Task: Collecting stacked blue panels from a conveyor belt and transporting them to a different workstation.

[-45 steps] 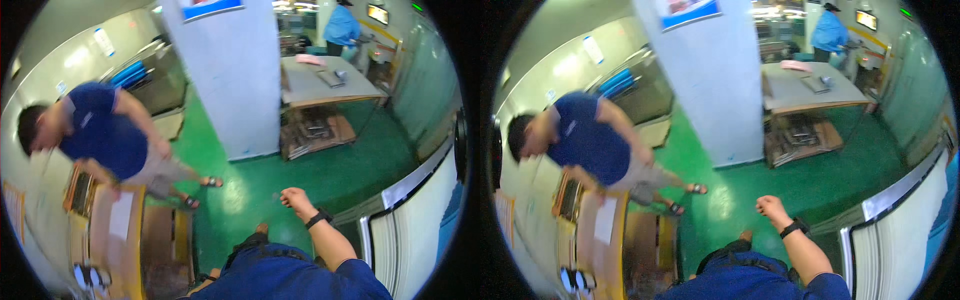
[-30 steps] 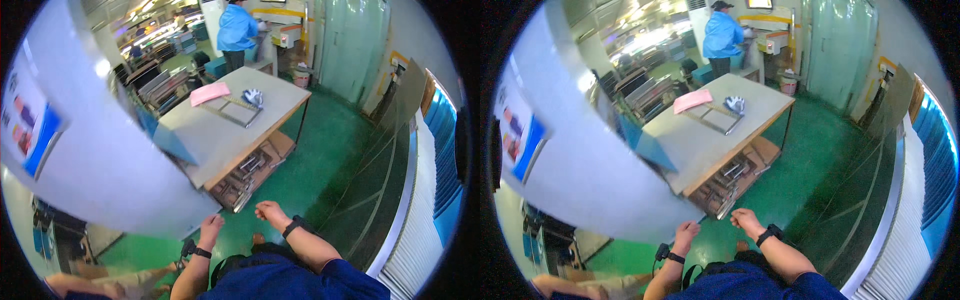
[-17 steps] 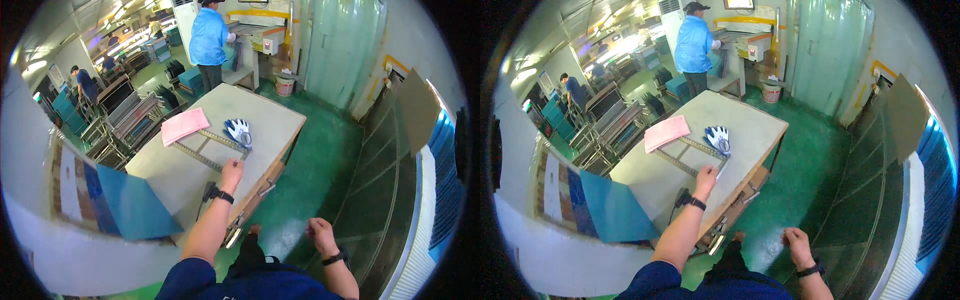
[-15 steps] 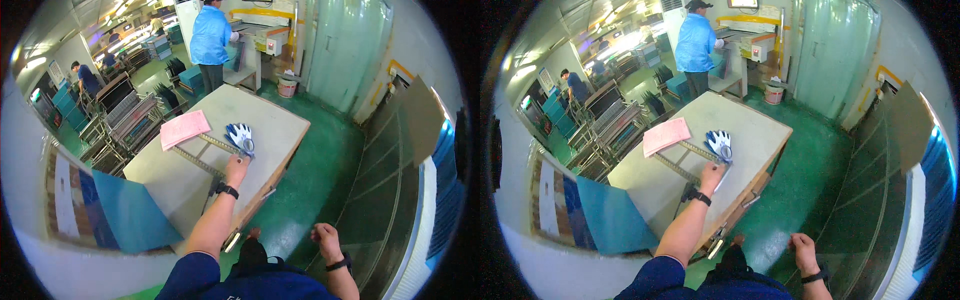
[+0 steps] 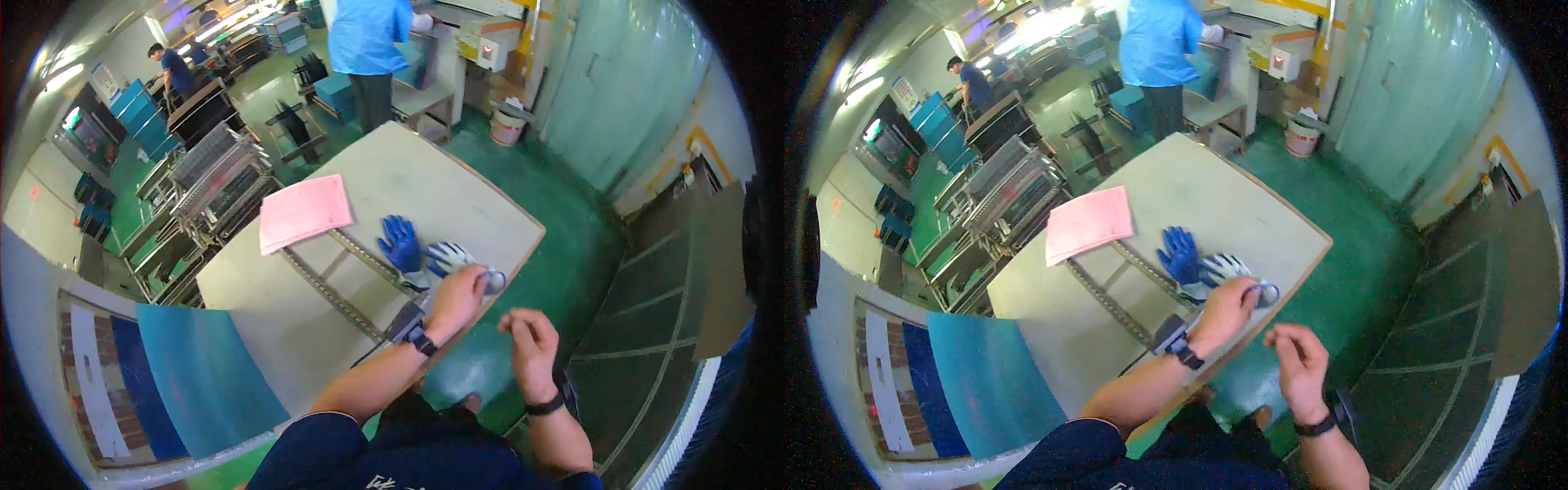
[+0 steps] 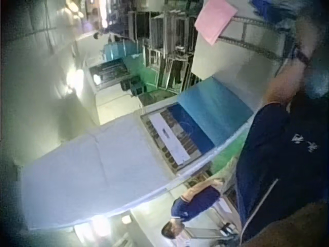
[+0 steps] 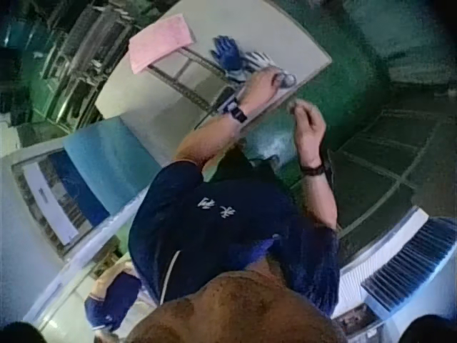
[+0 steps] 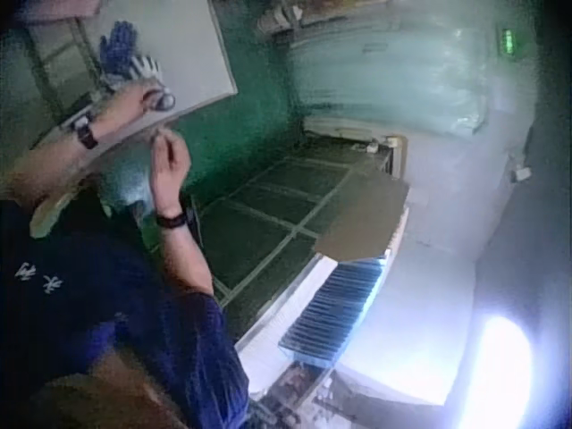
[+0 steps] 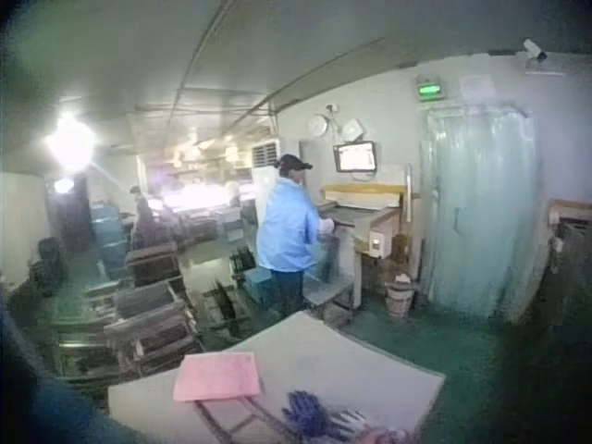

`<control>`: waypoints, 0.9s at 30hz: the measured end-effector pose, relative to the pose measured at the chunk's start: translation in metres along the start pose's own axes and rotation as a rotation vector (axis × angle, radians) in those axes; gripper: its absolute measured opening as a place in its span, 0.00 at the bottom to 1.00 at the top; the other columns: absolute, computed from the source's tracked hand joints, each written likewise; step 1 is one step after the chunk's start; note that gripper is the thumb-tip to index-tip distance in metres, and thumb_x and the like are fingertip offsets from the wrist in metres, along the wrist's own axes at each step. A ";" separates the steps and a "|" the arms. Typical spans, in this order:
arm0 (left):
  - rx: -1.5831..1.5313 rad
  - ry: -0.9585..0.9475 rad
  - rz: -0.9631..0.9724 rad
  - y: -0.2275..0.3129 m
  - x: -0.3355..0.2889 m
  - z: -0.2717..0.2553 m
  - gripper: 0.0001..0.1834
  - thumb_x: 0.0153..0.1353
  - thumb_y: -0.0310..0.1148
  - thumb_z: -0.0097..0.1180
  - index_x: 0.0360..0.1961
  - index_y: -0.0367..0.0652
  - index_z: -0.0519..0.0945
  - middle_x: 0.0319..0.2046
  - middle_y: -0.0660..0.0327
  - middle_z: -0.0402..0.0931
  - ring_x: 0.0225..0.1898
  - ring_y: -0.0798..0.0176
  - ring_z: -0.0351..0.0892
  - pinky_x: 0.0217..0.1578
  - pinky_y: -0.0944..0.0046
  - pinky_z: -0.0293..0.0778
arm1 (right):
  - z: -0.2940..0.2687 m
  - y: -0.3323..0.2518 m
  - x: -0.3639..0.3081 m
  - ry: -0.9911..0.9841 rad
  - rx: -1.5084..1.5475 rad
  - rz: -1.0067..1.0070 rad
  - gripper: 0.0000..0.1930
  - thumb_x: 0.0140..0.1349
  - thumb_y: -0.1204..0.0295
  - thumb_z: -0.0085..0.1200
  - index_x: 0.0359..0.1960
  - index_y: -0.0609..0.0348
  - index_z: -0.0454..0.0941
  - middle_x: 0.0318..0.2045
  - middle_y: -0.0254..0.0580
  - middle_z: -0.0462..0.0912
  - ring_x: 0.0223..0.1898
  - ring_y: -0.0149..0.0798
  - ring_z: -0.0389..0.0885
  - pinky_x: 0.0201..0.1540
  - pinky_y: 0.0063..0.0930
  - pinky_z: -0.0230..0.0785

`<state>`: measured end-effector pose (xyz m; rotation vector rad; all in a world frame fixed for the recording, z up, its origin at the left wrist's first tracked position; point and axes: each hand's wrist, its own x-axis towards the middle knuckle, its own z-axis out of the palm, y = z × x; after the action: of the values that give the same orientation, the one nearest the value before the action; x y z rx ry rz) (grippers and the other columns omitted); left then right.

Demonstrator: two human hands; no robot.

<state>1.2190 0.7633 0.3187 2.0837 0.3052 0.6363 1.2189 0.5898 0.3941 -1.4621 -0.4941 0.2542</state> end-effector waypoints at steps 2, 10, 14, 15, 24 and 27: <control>-0.080 -0.125 -0.070 0.033 -0.011 0.015 0.08 0.60 0.28 0.53 0.39 0.38 0.79 0.34 0.45 0.79 0.37 0.41 0.78 0.38 0.52 0.74 | -0.006 0.010 0.023 0.006 -0.009 0.015 0.06 0.66 0.80 0.47 0.40 0.65 0.77 0.32 0.37 0.80 0.31 0.28 0.77 0.37 0.23 0.71; -0.751 -0.384 -0.537 0.055 -0.028 0.130 0.09 0.65 0.29 0.52 0.43 0.38 0.79 0.37 0.59 0.80 0.40 0.61 0.80 0.40 0.63 0.77 | -0.121 0.083 0.011 -0.060 -0.641 -0.034 0.12 0.53 0.81 0.49 0.41 0.59 0.77 0.39 0.54 0.80 0.46 0.52 0.79 0.45 0.42 0.73; -0.890 -0.381 -0.696 0.031 0.004 0.185 0.04 0.64 0.27 0.50 0.38 0.42 0.75 0.35 0.59 0.77 0.36 0.61 0.79 0.35 0.62 0.76 | -0.175 0.111 0.039 -0.253 -0.942 0.180 0.11 0.54 0.74 0.53 0.39 0.65 0.77 0.27 0.57 0.81 0.30 0.59 0.82 0.30 0.48 0.74; -0.812 -0.482 -0.647 0.037 0.012 0.213 0.04 0.64 0.27 0.49 0.38 0.41 0.75 0.35 0.59 0.77 0.35 0.62 0.78 0.35 0.63 0.76 | -0.199 0.120 0.037 -0.304 -1.058 0.252 0.10 0.54 0.75 0.52 0.38 0.66 0.77 0.26 0.59 0.81 0.31 0.59 0.82 0.30 0.47 0.74; -0.542 -0.854 0.051 0.149 0.006 0.355 0.07 0.68 0.30 0.43 0.33 0.40 0.70 0.24 0.65 0.64 0.24 0.68 0.64 0.26 0.64 0.65 | -0.349 0.077 0.031 0.505 0.895 0.164 0.16 0.57 0.88 0.41 0.44 0.66 0.79 0.38 0.38 0.83 0.38 0.33 0.80 0.38 0.29 0.74; -0.529 -0.903 0.161 0.191 0.014 0.354 0.10 0.68 0.33 0.46 0.33 0.38 0.71 0.20 0.63 0.65 0.20 0.65 0.63 0.22 0.61 0.64 | -0.371 0.064 0.024 0.777 0.450 0.132 0.12 0.62 0.77 0.46 0.43 0.65 0.80 0.37 0.35 0.83 0.36 0.32 0.80 0.36 0.31 0.71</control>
<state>1.4196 0.4142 0.3206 1.6771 -0.4985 -0.1716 1.4211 0.2794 0.3226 -1.0406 0.2792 -0.1065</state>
